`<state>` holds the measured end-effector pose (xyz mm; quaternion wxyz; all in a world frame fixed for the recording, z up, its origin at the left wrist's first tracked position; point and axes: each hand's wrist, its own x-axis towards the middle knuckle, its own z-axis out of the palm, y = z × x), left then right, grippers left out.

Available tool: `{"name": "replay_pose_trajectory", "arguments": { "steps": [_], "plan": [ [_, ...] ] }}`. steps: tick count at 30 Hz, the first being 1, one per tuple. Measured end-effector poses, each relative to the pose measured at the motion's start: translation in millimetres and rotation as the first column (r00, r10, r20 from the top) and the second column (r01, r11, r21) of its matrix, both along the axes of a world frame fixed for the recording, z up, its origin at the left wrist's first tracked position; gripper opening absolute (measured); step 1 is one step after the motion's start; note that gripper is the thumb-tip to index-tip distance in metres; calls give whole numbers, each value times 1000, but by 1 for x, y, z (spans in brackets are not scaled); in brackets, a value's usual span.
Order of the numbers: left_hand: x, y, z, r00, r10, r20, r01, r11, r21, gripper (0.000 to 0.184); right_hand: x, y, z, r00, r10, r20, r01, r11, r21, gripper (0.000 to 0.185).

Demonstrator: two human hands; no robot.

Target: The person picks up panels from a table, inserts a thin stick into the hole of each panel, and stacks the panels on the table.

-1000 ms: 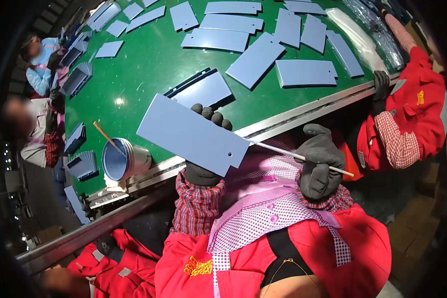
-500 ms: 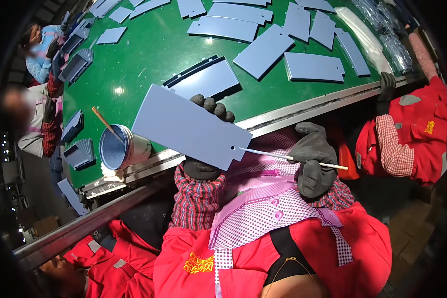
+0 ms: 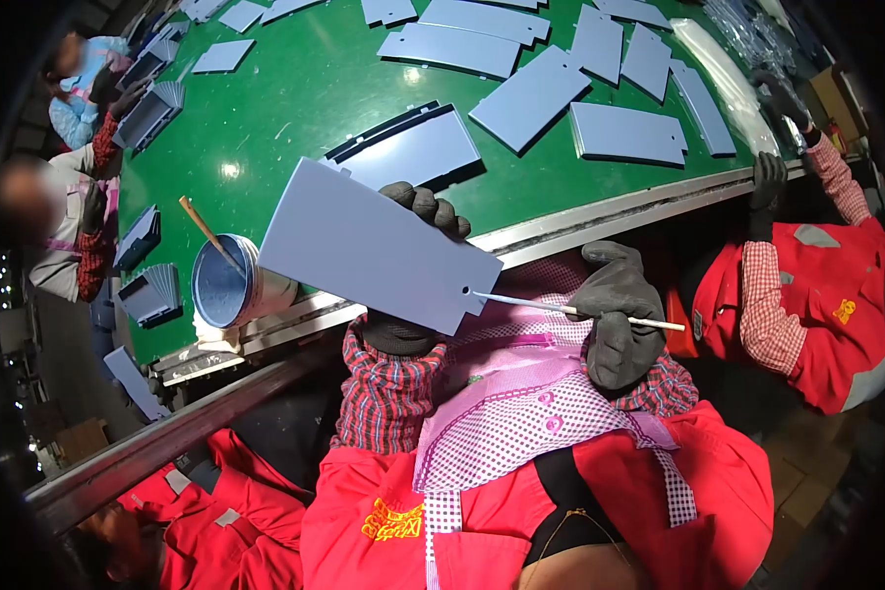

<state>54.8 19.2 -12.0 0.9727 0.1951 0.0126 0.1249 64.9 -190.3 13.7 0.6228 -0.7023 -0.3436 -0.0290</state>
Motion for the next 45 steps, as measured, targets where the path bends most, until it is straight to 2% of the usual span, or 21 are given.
{"name": "replay_pose_trajectory", "arguments": {
  "steps": [3,6,12,15,17,18,20,21,22,24,25,27,30,31,33,35,37,39,43,44,45],
  "plan": [
    [-2,-2,-2,1000,14,-5,-14,1000,1,18,-2,2,-2,1000,1,29,-2,1000,15,24],
    [-1,0,-7,999,-13,45,12,999,30,18,-3,2,1,994,-47,-103,42,998,-44,22],
    [-4,1,-7,998,9,58,-14,996,89,20,1,5,-4,997,-48,65,46,998,33,20],
    [-3,2,-7,997,-2,81,4,1000,-30,21,5,6,-7,994,-24,109,10,992,128,21],
    [-3,4,-8,997,23,72,-18,998,-61,21,5,10,-11,993,-83,87,51,948,314,20],
    [-3,4,-8,997,45,60,-39,995,-93,21,7,12,-10,993,-85,87,54,948,312,20],
    [-4,2,-5,996,73,49,-70,995,-71,22,9,20,-7,962,-194,190,202,979,-22,20],
    [-3,1,-4,993,109,35,-108,993,-47,22,2,32,-9,949,-92,-301,142,979,147,32],
    [-3,0,-2,994,103,37,-102,994,-48,22,7,32,-8,975,-204,85,214,968,-129,43],
    [-4,-2,0,992,104,69,-105,994,17,23,12,41,-6,994,-86,62,94,986,-140,59],
    [-3,-1,-1,992,102,70,-103,994,18,23,14,46,-5,994,-88,63,96,986,-139,59],
    [-2,3,-6,977,12,211,-27,997,71,26,14,53,-4,965,-176,192,205,969,-141,62],
    [-6,-1,-4,974,10,227,-27,997,71,30,15,55,-8,943,-162,291,227,952,-207,66],
    [-8,-1,-4,974,9,228,-26,997,72,30,14,55,-9,947,-142,286,213,949,-232,69],
    [-12,-2,-3,973,15,232,-70,971,227,32,13,55,-9,948,-136,287,217,938,-270,69],
    [-15,-4,3,968,-15,249,-36,979,199,32,11,54,-8,950,-129,283,218,926,-310,69],
    [-15,-5,4,962,-43,268,-4,985,172,31,9,54,-5,981,-97,170,150,932,-330,68],
    [-13,-4,1,962,-73,262,51,995,91,29,9,53,-2,984,-89,156,137,933,-334,68],
    [-10,-6,-6,982,21,187,-50,987,153,26,4,56,-5,980,-99,174,150,940,-307,69],
    [-7,-5,-6,975,-49,216,43,999,30,24,5,55,-3,980,-98,173,148,940,-308,69],
    [-6,-5,-7,961,-114,254,141,986,-89,22,6,54,0,958,-108,265,196,921,-336,67]
  ]
}}
